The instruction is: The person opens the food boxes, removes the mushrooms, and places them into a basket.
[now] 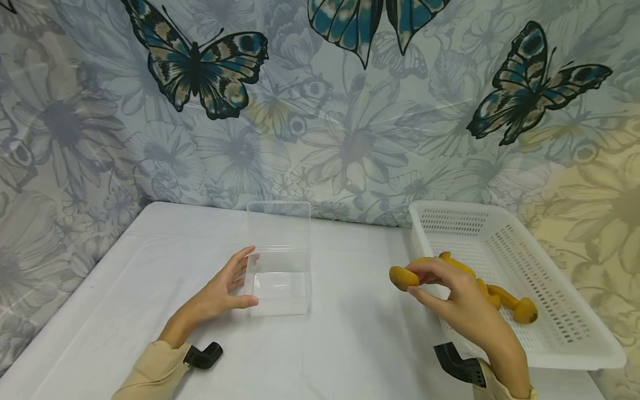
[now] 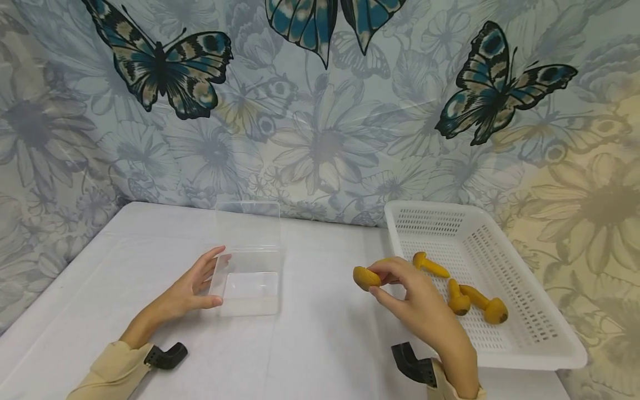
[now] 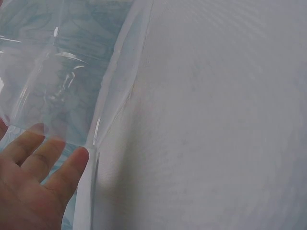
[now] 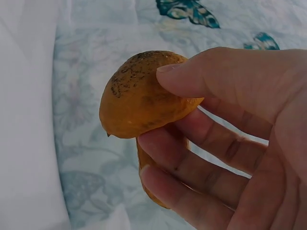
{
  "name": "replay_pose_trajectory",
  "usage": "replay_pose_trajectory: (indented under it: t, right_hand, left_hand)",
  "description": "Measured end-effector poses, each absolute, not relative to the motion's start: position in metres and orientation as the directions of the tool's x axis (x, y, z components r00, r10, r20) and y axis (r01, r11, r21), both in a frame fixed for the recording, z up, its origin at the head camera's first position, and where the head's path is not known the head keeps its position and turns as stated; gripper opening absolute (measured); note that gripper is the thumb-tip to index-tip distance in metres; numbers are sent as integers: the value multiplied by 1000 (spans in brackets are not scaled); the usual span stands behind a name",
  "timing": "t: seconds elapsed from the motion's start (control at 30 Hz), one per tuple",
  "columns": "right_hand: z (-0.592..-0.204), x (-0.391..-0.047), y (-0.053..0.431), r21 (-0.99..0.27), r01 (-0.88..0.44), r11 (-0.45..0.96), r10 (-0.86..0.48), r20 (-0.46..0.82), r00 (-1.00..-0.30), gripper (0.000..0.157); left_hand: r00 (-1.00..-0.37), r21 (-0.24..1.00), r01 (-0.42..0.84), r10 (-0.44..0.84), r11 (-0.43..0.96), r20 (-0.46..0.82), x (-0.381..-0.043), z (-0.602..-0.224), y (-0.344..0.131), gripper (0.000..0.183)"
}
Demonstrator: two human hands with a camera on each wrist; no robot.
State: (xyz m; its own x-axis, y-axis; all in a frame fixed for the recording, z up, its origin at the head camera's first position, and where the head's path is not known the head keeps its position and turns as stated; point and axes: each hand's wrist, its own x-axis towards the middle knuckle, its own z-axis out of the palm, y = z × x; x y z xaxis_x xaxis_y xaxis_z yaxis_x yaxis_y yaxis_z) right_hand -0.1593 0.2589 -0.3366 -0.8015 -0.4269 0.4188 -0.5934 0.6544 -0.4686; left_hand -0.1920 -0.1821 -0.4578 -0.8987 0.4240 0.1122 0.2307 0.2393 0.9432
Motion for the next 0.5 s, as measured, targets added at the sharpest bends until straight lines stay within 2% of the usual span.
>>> replay_pose_trajectory:
  t: [0.5]
  right_hand:
    - [-342,-143,311,-529,-528,664,-314,443,-840,42]
  left_hand:
    - [-887,940,248,445,233,124,-194,-460,-183,99]
